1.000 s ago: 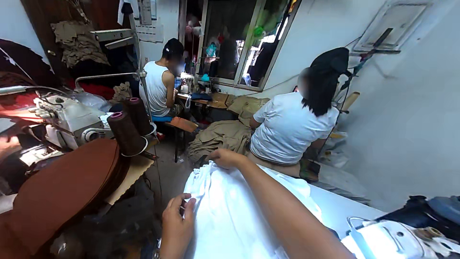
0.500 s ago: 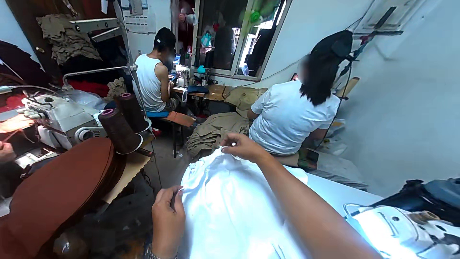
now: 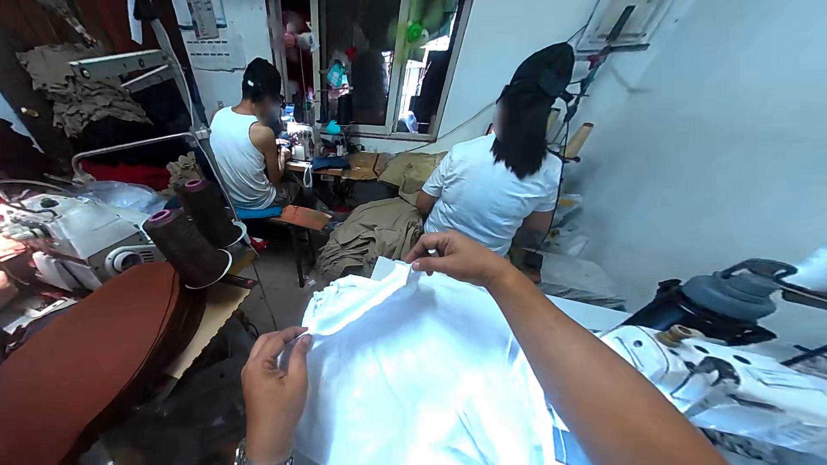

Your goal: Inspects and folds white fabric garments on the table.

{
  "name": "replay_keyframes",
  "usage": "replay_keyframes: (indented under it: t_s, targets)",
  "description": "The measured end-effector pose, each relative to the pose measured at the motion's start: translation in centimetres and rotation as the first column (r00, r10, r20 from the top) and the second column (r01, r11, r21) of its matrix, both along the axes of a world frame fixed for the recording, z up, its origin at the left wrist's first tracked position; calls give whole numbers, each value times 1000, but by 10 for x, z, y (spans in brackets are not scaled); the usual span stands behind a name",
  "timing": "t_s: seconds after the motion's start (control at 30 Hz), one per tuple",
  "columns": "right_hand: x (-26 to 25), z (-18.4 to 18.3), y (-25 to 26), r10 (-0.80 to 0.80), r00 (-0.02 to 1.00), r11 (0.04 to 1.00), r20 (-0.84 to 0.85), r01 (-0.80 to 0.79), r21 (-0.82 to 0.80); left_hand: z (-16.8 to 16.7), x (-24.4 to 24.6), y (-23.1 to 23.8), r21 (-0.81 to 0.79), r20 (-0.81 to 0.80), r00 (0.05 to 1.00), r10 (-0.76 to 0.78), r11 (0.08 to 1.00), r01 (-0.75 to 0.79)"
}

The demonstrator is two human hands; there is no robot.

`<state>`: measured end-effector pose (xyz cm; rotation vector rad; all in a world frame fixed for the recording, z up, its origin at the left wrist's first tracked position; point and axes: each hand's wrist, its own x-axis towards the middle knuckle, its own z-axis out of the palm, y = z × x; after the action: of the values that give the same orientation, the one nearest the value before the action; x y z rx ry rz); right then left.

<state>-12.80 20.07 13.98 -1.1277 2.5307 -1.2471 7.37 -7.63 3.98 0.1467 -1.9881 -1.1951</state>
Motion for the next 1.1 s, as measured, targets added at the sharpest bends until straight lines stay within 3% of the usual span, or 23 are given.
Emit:
replay_keyframes:
  t_s: [0.07, 0.13, 0.17, 0.23, 0.3, 0.33, 0.4, 0.53, 0.73, 0.93, 1.1]
  targets:
    - [13, 6, 4, -28, 993, 998, -114, 35, 57, 5, 5, 2, 2, -17, 997, -70, 998, 70]
    - [32, 14, 14, -34, 974, 999, -225, 41, 27, 14, 18, 3, -23, -107, 952, -288, 957, 288]
    - [41, 15, 22, -15, 967, 997, -254, -5, -78, 23, 26, 4, -58, -158, 872, -464, 886, 461]
    - [55, 10, 41, 97, 961, 915, -258, -188, -358, 43, 37, 10, -168, -202, 579, -790, 610, 774]
    - [75, 5, 48, 240, 939, 770, -247, -339, -540, 57, 36, 26, -236, -211, 332, -919, 377, 896]
    - [81, 1, 49, 312, 915, 717, -256, -403, -569, 58, 31, 35, -260, -206, 310, -928, 358, 897]
    - [90, -13, 43, 439, 870, 662, -225, -483, -574, 52, 15, 52, -275, -209, 408, -888, 454, 847]
    - [109, -35, 22, 550, 830, 632, -90, -484, -605, 33, -9, 80, -189, -253, 590, -766, 638, 747]
    - [120, -46, 13, 529, 848, 649, -27, -425, -632, 26, -12, 92, -78, -298, 609, -735, 655, 752]
    - [128, -58, 12, 464, 881, 657, 87, -277, -701, 28, -11, 93, -29, -227, 659, -718, 681, 732]
    - [129, -62, 9, 497, 858, 657, 129, -276, -701, 26, -10, 93, -29, -216, 655, -724, 676, 737]
